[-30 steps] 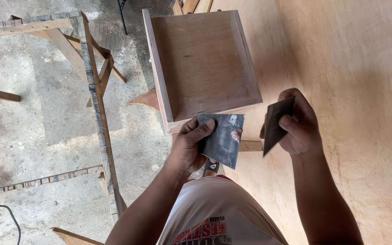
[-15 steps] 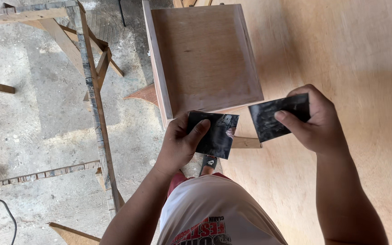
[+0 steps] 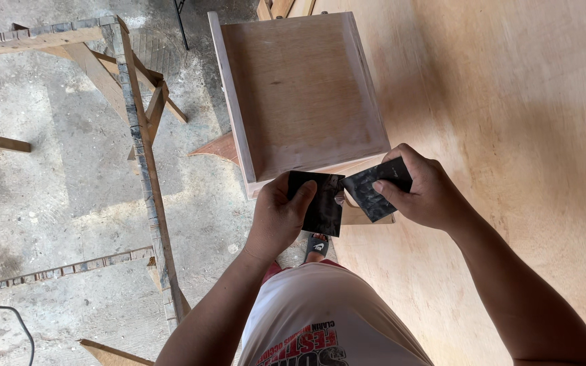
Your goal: The person mixes a white paste with a dark substance on a small black card using a screwdriver, then applies the mixture to a wooden drawer using the card as a spreader. The person smooths the filler across the drawer surface.
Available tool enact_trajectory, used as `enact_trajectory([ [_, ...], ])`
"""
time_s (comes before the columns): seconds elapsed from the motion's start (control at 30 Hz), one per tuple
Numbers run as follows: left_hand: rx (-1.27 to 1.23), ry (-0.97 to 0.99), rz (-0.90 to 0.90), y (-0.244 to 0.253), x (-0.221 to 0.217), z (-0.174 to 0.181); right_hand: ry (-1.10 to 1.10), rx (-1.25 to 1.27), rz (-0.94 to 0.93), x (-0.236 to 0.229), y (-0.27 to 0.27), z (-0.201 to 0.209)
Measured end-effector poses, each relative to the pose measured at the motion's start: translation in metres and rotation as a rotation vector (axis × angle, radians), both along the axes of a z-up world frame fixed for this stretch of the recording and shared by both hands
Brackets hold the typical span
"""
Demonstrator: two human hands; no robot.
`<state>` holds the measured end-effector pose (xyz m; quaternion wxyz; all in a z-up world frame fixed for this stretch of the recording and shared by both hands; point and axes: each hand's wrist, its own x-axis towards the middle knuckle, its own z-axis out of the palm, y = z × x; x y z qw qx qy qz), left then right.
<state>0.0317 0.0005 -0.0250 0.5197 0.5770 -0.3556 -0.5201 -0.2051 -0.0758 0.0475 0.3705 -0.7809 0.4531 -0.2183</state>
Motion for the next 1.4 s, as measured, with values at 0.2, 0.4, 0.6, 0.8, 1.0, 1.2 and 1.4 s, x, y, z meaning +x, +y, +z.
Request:
enact_trajectory([
  [0.2, 0.026, 0.004, -0.034, -0.004, -0.002, 0.0, -0.007, 0.137, -0.006, -0.011, -0.002, -0.017],
  [0.4, 0.051, -0.004, -0.035, -0.007, -0.003, -0.004, -0.006, 0.168, -0.01, -0.009, 0.0, -0.023],
  [0.6, 0.061, 0.032, 0.012, -0.011, -0.003, -0.034, 0.021, 0.172, 0.068, -0.011, 0.004, -0.033],
  [0.8, 0.099, 0.085, 0.043, -0.015, 0.001, -0.057, 0.147, -0.12, 0.209, 0.025, 0.033, 0.027],
  [1.0, 0.115, 0.273, 0.184, -0.009, -0.001, -0.064, 0.267, -0.773, 0.382, 0.016, 0.042, -0.003],
  [1.2, 0.09, 0.41, 0.198, -0.019, -0.008, -0.055, 0.32, -0.846, 0.365, 0.007, 0.04, -0.018],
  [1.4, 0.081, 0.397, 0.134, -0.023, -0.016, -0.065, 0.304, -0.849, 0.321, 0.005, 0.04, -0.014],
])
